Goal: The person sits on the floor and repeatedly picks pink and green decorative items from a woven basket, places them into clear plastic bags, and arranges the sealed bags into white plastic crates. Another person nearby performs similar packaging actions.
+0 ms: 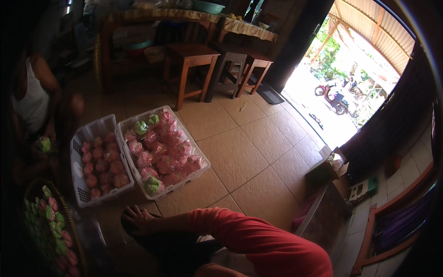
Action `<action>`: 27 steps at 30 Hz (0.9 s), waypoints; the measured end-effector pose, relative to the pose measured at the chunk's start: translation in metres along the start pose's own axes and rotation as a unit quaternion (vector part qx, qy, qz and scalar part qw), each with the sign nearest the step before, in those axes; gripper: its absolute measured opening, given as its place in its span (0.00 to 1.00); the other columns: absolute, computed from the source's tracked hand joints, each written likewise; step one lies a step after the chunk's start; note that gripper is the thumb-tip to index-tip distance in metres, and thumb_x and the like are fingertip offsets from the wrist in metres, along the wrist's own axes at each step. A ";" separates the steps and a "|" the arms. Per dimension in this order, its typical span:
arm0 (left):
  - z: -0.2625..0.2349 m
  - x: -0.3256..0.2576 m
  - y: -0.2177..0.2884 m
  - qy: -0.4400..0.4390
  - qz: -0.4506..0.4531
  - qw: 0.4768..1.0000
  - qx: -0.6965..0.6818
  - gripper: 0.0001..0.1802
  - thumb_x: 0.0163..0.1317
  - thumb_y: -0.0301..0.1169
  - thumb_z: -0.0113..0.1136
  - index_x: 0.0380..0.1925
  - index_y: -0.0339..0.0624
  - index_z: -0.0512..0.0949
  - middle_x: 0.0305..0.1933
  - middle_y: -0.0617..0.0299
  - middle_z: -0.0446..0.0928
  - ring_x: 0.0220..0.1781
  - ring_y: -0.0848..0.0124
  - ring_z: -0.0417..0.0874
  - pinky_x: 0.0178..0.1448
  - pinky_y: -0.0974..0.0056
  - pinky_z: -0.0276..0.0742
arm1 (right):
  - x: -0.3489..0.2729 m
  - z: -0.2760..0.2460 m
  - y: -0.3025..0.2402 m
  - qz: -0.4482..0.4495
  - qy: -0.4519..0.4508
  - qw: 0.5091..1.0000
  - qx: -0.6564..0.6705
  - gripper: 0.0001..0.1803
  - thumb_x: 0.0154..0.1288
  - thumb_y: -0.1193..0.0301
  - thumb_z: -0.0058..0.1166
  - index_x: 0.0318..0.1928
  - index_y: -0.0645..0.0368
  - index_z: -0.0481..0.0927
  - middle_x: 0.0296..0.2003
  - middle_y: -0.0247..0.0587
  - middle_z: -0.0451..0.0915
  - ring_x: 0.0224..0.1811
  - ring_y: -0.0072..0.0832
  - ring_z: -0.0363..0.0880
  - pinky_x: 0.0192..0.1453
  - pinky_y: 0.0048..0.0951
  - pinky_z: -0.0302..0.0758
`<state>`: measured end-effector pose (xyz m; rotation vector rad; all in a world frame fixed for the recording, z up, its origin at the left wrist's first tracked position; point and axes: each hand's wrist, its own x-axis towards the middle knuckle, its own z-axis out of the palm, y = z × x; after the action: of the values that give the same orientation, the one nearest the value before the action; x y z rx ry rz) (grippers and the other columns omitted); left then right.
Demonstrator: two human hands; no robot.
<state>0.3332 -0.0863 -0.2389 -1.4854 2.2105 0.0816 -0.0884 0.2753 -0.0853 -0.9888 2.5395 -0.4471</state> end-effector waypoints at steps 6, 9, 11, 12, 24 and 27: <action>-0.002 0.001 0.007 -0.005 0.009 1.000 -0.004 0.33 0.66 0.60 0.39 0.68 0.63 0.62 0.73 0.49 0.56 0.73 0.47 0.56 0.71 0.40 0.54 | 0.000 0.003 0.000 0.006 0.003 1.000 -0.002 0.51 0.56 0.46 0.55 0.73 0.50 0.45 0.73 0.58 0.41 0.71 0.65 0.48 0.58 0.63 0.65; -0.006 0.002 0.012 -0.004 0.011 1.000 -0.006 0.33 0.66 0.60 0.39 0.68 0.62 0.63 0.72 0.49 0.56 0.72 0.47 0.56 0.71 0.40 0.54 | 0.000 0.002 0.000 0.005 -0.005 1.000 0.003 0.51 0.56 0.46 0.55 0.73 0.50 0.46 0.73 0.58 0.41 0.71 0.65 0.48 0.58 0.63 0.65; -0.008 0.002 0.015 -0.005 0.014 1.000 -0.008 0.33 0.66 0.60 0.39 0.68 0.62 0.63 0.72 0.48 0.56 0.72 0.47 0.56 0.71 0.41 0.54 | 0.000 0.001 0.000 0.003 -0.003 1.000 0.003 0.51 0.56 0.46 0.55 0.73 0.50 0.46 0.73 0.58 0.41 0.71 0.65 0.47 0.58 0.63 0.65; -0.009 0.002 0.017 -0.005 0.015 1.000 -0.008 0.33 0.66 0.59 0.39 0.68 0.62 0.63 0.72 0.48 0.56 0.72 0.47 0.57 0.71 0.41 0.54 | 0.000 0.001 0.000 0.002 0.002 1.000 0.002 0.51 0.56 0.46 0.55 0.73 0.50 0.46 0.73 0.58 0.41 0.72 0.65 0.47 0.58 0.63 0.65; -0.019 0.007 0.033 -0.001 0.028 1.000 -0.010 0.33 0.66 0.59 0.41 0.67 0.60 0.64 0.71 0.48 0.58 0.71 0.48 0.58 0.70 0.42 0.55 | -0.006 -0.009 -0.001 -0.007 0.004 1.000 0.016 0.50 0.56 0.49 0.56 0.73 0.52 0.46 0.72 0.59 0.42 0.71 0.66 0.48 0.56 0.64 0.66; -0.022 0.008 0.036 0.000 0.028 1.000 -0.013 0.33 0.66 0.59 0.41 0.67 0.59 0.64 0.70 0.48 0.58 0.70 0.48 0.59 0.70 0.43 0.56 | -0.004 -0.006 0.001 -0.006 -0.006 1.000 0.027 0.51 0.56 0.49 0.57 0.73 0.52 0.46 0.73 0.58 0.41 0.72 0.66 0.45 0.57 0.65 0.65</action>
<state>0.2911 -0.0849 -0.2300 -1.4368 2.2603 0.1279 -0.0889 0.2798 -0.0794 -0.9837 2.4985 -0.5086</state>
